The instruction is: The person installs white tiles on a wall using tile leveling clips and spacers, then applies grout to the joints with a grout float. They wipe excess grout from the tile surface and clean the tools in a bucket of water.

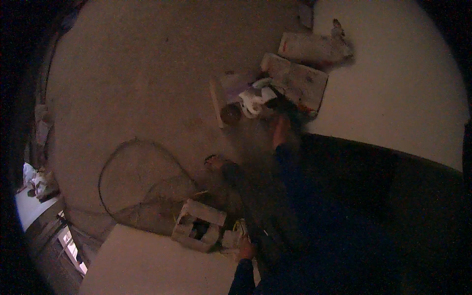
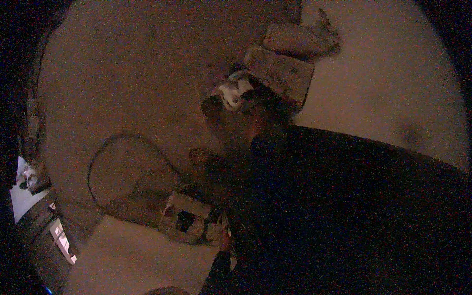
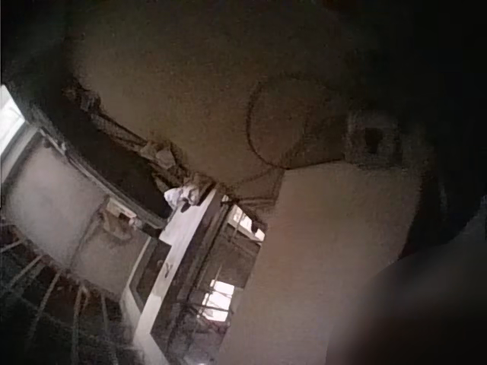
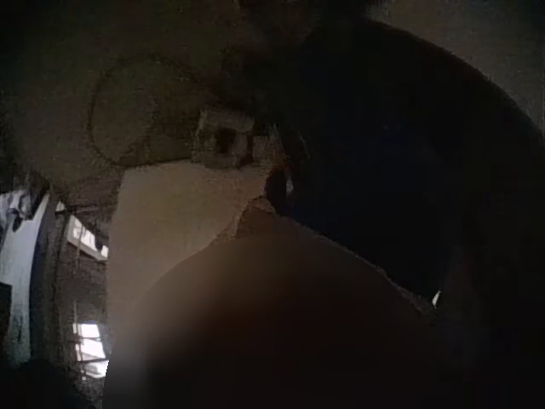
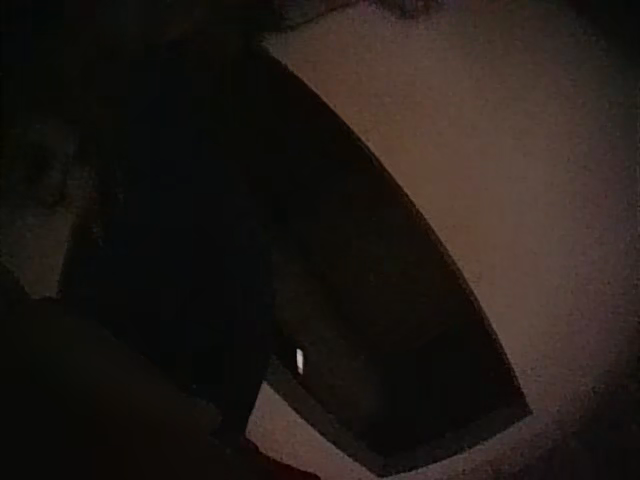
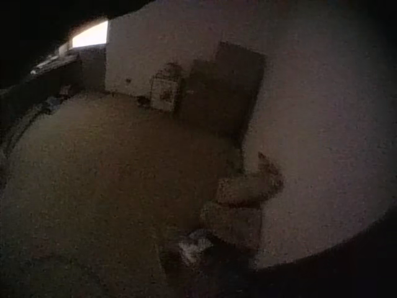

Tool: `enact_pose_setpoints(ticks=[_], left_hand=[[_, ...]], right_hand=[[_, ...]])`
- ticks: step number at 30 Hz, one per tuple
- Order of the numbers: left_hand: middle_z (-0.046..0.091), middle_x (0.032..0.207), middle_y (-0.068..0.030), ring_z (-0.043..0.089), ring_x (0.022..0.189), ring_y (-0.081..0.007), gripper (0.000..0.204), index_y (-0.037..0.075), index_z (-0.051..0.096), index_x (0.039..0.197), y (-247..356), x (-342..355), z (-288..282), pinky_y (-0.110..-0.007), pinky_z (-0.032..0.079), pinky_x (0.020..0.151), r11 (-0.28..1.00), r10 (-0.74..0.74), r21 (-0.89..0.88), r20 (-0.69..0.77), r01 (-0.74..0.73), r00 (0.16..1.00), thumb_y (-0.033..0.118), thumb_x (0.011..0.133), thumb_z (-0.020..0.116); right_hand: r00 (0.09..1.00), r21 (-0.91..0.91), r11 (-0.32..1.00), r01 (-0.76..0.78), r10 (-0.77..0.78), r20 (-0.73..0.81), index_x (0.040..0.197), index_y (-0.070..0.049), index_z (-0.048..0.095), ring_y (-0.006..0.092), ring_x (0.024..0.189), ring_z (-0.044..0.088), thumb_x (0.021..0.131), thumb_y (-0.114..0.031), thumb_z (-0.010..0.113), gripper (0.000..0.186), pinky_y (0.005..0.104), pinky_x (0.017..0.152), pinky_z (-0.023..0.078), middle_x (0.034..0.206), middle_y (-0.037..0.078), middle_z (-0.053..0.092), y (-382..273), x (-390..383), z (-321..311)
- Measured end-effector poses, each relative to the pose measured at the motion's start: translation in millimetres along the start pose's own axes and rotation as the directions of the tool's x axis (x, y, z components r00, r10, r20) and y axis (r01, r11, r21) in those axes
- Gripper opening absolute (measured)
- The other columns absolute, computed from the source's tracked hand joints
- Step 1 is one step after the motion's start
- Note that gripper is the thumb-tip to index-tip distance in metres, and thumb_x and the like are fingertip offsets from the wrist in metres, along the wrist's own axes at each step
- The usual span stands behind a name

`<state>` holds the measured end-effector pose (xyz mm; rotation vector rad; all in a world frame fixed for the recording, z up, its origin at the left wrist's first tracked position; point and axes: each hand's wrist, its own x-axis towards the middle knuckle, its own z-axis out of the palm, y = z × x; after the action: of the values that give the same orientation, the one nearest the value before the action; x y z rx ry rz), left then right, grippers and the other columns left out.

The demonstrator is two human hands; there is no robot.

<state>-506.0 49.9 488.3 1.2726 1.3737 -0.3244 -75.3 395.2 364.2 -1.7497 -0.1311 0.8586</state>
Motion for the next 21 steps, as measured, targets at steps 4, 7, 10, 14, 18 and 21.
enact_pose_setpoints(ticks=[4,7,10,14,18,21], left_hand=[[0.062,0.131,-0.026,0.063,0.113,-0.0436,0.049,0.004,0.058,0.136,-17,-35,-5,-0.051,0.05,0.097,0.976,-0.159,-0.157,-0.033,0.152,0.987,0.029,0.095,0.068],[0.066,0.124,-0.0255,0.064,0.113,-0.0421,0.048,0.0,0.064,0.127,-27,-88,-35,-0.049,0.05,0.097,0.969,-0.185,-0.172,-0.021,0.179,0.983,0.037,0.097,0.066],[0.068,0.122,-0.024,0.064,0.114,-0.0405,0.051,-0.002,0.065,0.126,-26,-117,-47,-0.048,0.05,0.097,0.981,-0.194,0.014,0.076,0.193,0.978,0.041,0.098,0.064],[0.07,0.12,-0.017,0.067,0.107,-0.0352,0.043,0.003,0.065,0.13,-23,-126,-37,-0.046,0.054,0.088,0.929,-0.326,-0.206,-0.068,0.307,0.943,0.031,0.098,0.066],[0.068,0.125,-0.0214,0.065,0.115,-0.0353,0.052,-0.002,0.063,0.131,-9,-115,-62,-0.045,0.05,0.098,0.842,-0.38,-0.434,-0.057,0.32,0.923,0.038,0.099,0.064],[0.068,0.124,-0.0219,0.065,0.115,-0.0341,0.051,-0.004,0.063,0.131,26,-113,-103,-0.044,0.049,0.101,0.868,-0.346,-0.392,-0.036,0.305,0.938,0.037,0.1,0.063]], right_hand=[[0.876,-0.614,0.628,0.478,-0.393,0.279,0.139,0.003,0.052,0.0326,0.109,0.066,0.092,-0.063,0.061,0.082,0.0447,0.091,0.054,0.123,0.022,0.066,-119,34,34],[0.905,-0.803,0.424,0.42,-0.264,0.334,0.141,0.004,0.049,0.0381,0.118,0.063,0.088,-0.06,0.067,0.084,0.0466,0.098,0.052,0.129,0.025,0.064,-151,38,74],[0.928,-0.872,0.319,0.371,-0.154,0.339,0.143,0.005,0.047,0.0435,0.124,0.06,0.086,-0.055,0.071,0.087,0.0493,0.103,0.05,0.134,0.03,0.061,-149,28,85],[0.927,-0.822,0.452,0.346,-0.303,0.223,0.147,0.006,0.042,0.0442,0.127,0.057,0.088,-0.052,0.069,0.087,0.0488,0.105,0.049,0.137,0.031,0.058,-136,14,74],[0.96,-0.817,0.524,0.241,-0.252,0.122,0.15,0.006,0.038,0.0447,0.128,0.056,0.09,-0.051,0.067,0.087,0.0491,0.105,0.049,0.139,0.033,0.055,-125,13,75],[0.968,-0.859,0.479,0.182,-0.238,0.073,0.146,0.006,0.041,0.0448,0.124,0.059,0.09,-0.053,0.067,0.086,0.0501,0.102,0.05,0.135,0.031,0.059,-115,11,58]])
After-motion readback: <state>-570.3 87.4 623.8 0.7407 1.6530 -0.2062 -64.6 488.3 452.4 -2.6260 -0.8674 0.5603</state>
